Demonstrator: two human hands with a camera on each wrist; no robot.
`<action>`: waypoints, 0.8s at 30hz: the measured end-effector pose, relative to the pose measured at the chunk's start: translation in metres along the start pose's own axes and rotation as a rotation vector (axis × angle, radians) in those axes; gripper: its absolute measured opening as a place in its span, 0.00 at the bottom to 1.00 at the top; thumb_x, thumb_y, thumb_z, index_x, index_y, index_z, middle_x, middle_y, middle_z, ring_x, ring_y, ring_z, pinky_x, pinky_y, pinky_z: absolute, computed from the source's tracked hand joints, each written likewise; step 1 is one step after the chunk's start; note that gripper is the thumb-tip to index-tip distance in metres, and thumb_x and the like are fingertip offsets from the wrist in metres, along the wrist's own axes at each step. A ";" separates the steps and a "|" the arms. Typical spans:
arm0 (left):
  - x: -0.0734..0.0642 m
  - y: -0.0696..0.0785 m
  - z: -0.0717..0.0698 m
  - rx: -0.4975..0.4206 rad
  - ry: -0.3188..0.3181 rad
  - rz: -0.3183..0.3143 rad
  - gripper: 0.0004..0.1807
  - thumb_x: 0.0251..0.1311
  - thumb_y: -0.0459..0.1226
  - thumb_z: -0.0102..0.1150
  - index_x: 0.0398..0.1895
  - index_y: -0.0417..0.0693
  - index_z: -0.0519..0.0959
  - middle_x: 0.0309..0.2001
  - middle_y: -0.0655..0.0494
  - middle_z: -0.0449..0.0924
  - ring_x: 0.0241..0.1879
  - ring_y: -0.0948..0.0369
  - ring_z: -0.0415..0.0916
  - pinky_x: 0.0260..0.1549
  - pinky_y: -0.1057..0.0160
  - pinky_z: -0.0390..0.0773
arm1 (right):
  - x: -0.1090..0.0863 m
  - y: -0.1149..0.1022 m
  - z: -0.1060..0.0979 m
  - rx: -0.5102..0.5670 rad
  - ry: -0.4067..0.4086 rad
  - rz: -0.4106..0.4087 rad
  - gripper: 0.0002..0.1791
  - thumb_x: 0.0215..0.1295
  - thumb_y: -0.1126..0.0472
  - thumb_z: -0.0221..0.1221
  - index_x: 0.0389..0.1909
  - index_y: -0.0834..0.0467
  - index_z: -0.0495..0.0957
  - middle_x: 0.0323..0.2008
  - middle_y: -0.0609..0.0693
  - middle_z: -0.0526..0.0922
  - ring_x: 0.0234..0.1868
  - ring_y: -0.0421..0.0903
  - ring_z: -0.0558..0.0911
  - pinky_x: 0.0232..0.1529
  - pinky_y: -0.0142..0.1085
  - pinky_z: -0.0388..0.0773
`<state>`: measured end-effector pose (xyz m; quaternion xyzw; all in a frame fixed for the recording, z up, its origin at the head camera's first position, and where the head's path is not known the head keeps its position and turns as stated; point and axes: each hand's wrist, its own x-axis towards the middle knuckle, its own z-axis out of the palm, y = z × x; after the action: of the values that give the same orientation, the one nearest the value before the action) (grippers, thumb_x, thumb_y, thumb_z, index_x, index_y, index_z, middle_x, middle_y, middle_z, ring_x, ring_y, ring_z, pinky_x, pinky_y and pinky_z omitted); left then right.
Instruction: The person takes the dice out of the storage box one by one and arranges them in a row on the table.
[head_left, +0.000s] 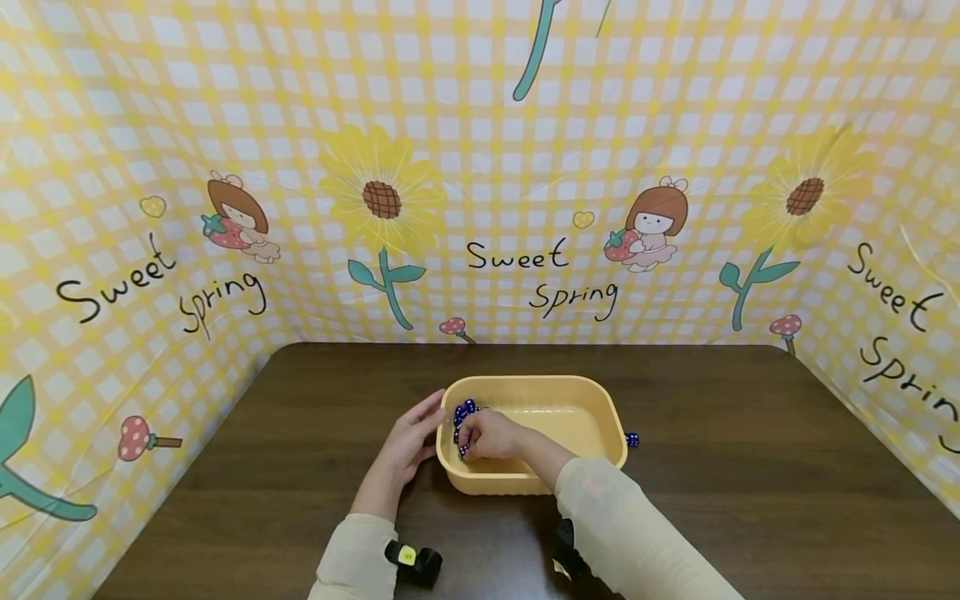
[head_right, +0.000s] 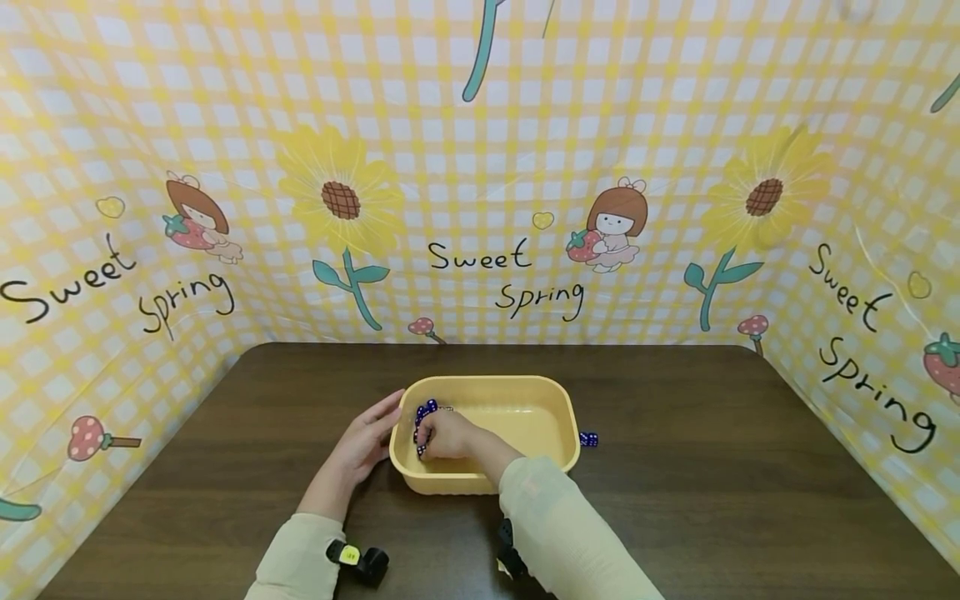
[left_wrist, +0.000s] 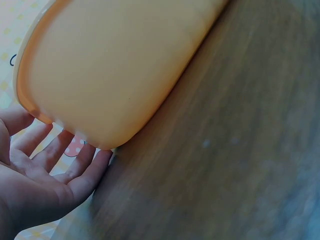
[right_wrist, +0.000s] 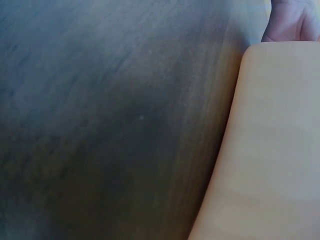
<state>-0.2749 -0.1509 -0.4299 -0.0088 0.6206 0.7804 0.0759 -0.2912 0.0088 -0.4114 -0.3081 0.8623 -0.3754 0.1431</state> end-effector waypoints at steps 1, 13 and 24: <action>0.000 0.000 0.000 0.002 -0.001 0.002 0.24 0.60 0.34 0.47 0.61 0.44 0.60 0.59 0.43 0.59 0.54 0.48 0.58 0.39 0.51 0.68 | 0.000 0.000 -0.001 -0.001 -0.001 0.000 0.08 0.41 0.74 0.62 0.23 0.66 0.73 0.14 0.45 0.70 0.17 0.36 0.68 0.20 0.26 0.64; -0.001 -0.002 -0.001 -0.005 -0.009 0.005 0.25 0.59 0.34 0.47 0.61 0.44 0.59 0.61 0.46 0.56 0.56 0.47 0.56 0.40 0.49 0.68 | -0.005 -0.002 -0.018 0.027 0.004 -0.029 0.07 0.43 0.74 0.59 0.26 0.66 0.73 0.18 0.49 0.75 0.19 0.37 0.70 0.23 0.27 0.66; 0.002 -0.002 -0.001 -0.014 -0.007 -0.002 0.25 0.59 0.33 0.46 0.61 0.45 0.60 0.59 0.45 0.58 0.55 0.48 0.57 0.39 0.49 0.68 | -0.018 0.002 -0.049 0.032 0.054 -0.067 0.06 0.46 0.73 0.59 0.28 0.69 0.73 0.20 0.48 0.74 0.22 0.38 0.70 0.26 0.29 0.69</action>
<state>-0.2762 -0.1513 -0.4319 -0.0072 0.6147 0.7848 0.0787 -0.3016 0.0484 -0.3793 -0.3244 0.8489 -0.4021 0.1119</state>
